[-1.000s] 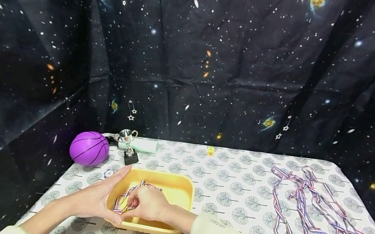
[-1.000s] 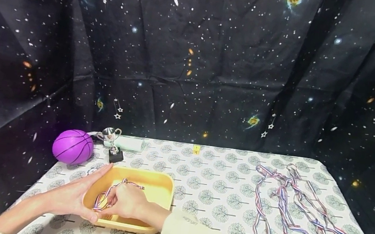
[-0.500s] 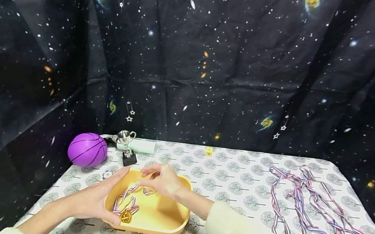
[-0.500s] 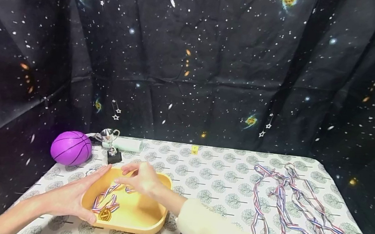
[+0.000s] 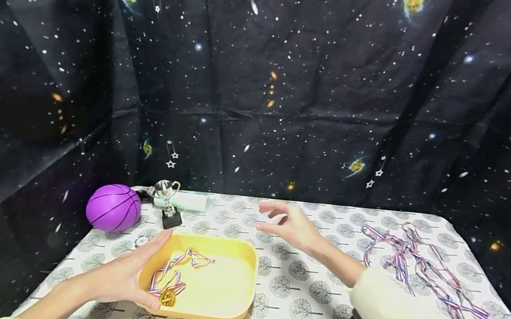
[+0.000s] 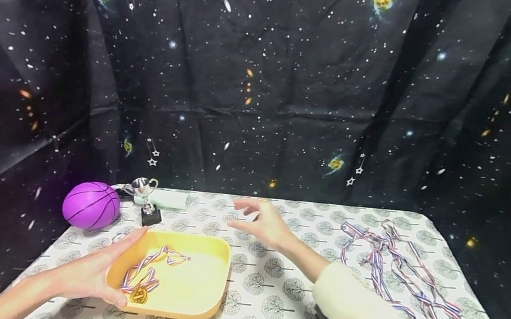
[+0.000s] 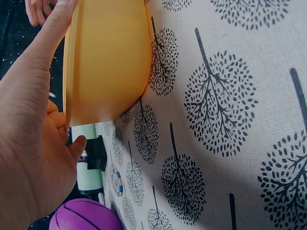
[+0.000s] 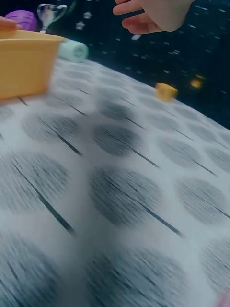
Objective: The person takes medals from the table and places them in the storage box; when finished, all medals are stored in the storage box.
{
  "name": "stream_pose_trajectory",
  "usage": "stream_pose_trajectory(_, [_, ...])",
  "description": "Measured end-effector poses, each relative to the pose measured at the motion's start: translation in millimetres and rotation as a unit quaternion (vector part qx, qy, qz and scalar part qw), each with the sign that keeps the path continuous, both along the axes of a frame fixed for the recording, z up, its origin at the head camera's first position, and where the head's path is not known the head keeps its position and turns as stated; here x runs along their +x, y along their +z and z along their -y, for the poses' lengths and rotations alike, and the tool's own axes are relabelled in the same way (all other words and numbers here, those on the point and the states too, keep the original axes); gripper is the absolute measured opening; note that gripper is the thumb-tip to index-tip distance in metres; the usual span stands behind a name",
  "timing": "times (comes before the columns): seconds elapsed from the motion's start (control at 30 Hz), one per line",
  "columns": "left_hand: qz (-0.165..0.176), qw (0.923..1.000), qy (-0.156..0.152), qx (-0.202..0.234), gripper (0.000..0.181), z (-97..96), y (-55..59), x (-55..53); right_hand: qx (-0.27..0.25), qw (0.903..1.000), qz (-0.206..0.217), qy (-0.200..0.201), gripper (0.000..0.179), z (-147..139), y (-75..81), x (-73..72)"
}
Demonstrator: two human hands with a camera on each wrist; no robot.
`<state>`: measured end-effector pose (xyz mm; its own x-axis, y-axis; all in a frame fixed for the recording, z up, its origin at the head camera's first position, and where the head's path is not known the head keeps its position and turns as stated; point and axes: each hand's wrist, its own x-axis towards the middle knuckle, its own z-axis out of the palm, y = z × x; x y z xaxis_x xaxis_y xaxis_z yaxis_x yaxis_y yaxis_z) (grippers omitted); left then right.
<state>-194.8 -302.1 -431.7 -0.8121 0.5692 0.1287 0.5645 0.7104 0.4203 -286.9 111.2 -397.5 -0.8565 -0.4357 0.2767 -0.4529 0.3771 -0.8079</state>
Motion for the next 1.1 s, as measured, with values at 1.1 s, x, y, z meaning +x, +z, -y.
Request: stream_pose_trajectory(1.1, [-0.013,0.9998,0.012,0.013,0.144,-7.5,2.0,3.8,0.163,0.9789,-0.094,-0.079,0.063,-247.2,-72.1,151.4])
